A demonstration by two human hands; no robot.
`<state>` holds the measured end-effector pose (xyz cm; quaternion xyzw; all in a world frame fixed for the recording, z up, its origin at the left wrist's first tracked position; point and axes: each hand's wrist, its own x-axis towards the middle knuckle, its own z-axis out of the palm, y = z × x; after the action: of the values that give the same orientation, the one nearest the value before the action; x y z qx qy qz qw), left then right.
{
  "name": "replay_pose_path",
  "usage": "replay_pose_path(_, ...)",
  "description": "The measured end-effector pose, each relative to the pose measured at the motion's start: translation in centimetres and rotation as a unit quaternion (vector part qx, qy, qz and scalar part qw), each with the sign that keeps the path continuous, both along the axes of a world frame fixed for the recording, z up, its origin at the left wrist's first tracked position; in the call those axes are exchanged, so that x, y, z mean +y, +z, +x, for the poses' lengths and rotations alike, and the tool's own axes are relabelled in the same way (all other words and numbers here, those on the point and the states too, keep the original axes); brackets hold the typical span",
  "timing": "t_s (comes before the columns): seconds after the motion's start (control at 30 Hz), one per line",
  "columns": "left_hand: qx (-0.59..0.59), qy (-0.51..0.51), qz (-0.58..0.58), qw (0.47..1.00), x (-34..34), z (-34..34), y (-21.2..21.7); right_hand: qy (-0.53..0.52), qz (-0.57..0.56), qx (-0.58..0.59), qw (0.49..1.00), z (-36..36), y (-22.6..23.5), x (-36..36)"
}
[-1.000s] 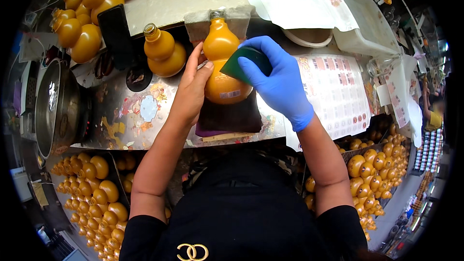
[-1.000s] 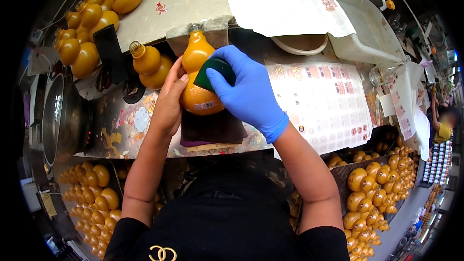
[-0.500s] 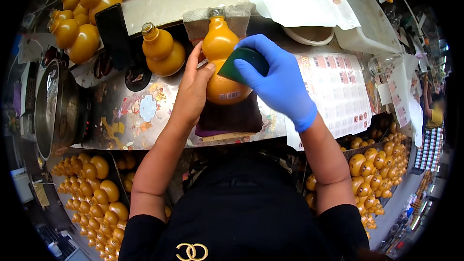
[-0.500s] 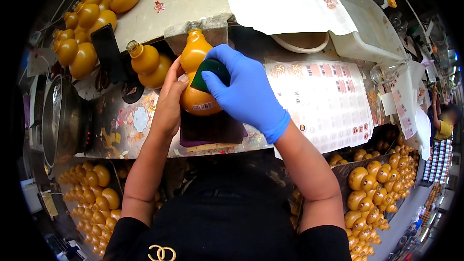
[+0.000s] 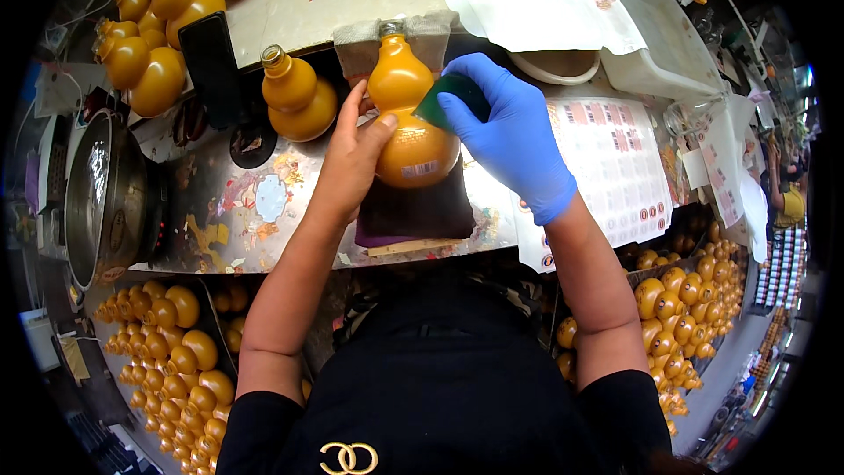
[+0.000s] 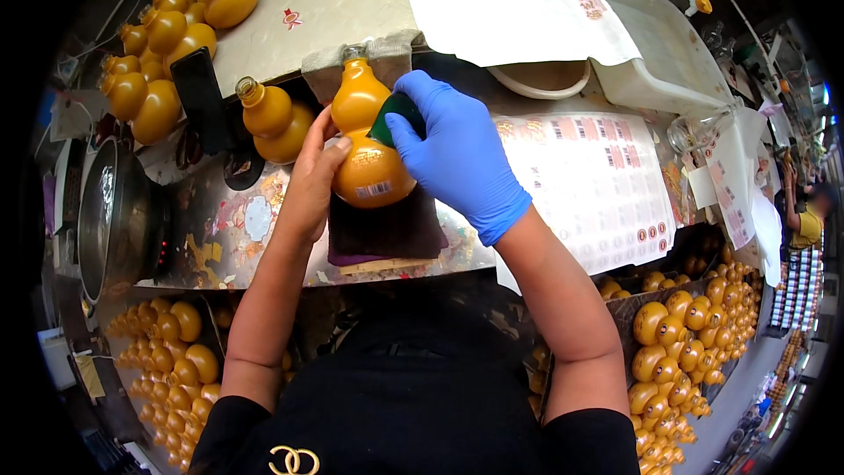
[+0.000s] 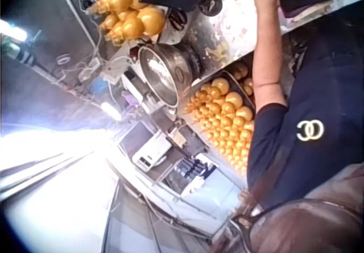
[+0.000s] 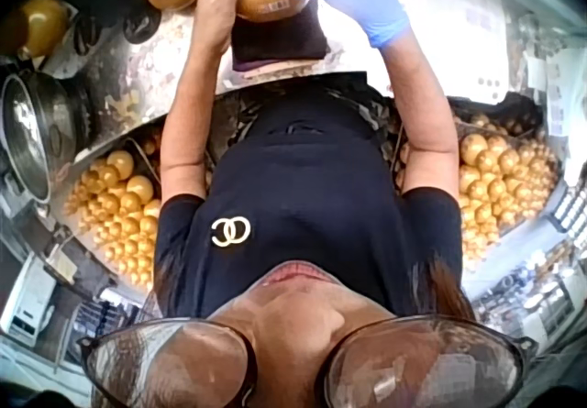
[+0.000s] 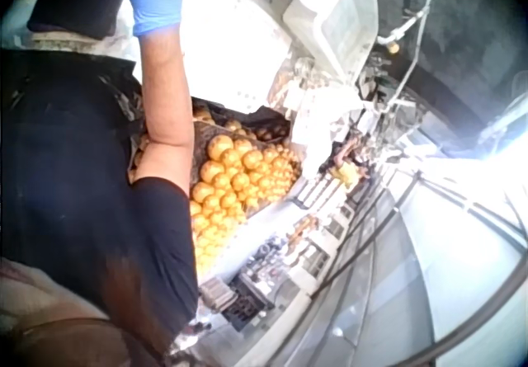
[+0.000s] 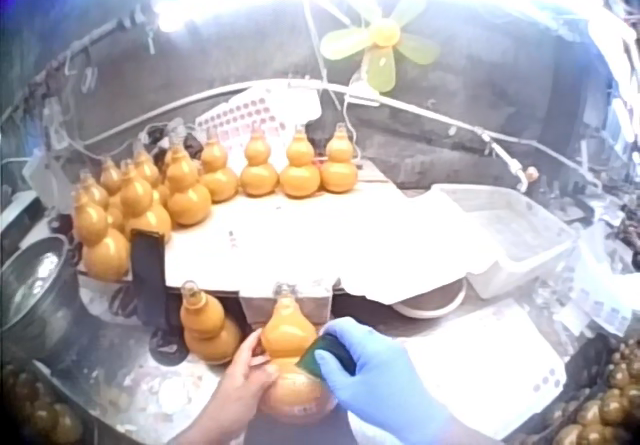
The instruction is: The person applies decorative stickers to the surface of yellow gourd-shaped bottles. They peel stickers from a sheet, position them on the bottle, and smooth them down with a green cloth. The person handles multiple bottles, moving them between a work surface and a nearby tray.
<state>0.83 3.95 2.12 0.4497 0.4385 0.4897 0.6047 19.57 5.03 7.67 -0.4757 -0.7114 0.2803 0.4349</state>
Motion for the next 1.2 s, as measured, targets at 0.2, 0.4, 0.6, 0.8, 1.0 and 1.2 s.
replay_pose_path(0.2,-0.03,-0.015,-0.017,0.999,-0.2,-0.5,-0.3,-0.032,-0.026,0.103,0.994,-0.1,-1.0,-1.5)
replay_pose_path(0.4,-0.045,-0.049,-0.023,0.998,-1.0,-0.1,0.3,0.094,0.262,-0.128,0.952,-0.3,-0.7,-2.0)
replay_pose_path(0.6,-0.041,-0.066,-0.002,0.997,-0.9,-0.3,-0.9,0.135,0.299,-0.275,0.904,1.3,-2.9,-6.6)
replay_pose_path(0.8,-0.058,-0.065,-0.009,0.996,-0.6,-0.1,-0.3,0.186,0.233,-0.149,0.943,1.7,-3.6,-5.9)
replay_pose_path(1.0,-0.048,-0.057,-0.013,0.997,-0.5,-0.5,-1.7,0.128,0.28,-0.101,0.946,2.2,-4.3,-4.2)
replay_pose_path(1.2,-0.06,-0.059,-0.02,0.996,-0.8,-0.3,-1.1,0.172,0.236,-0.122,0.949,2.2,-5.0,-6.3)
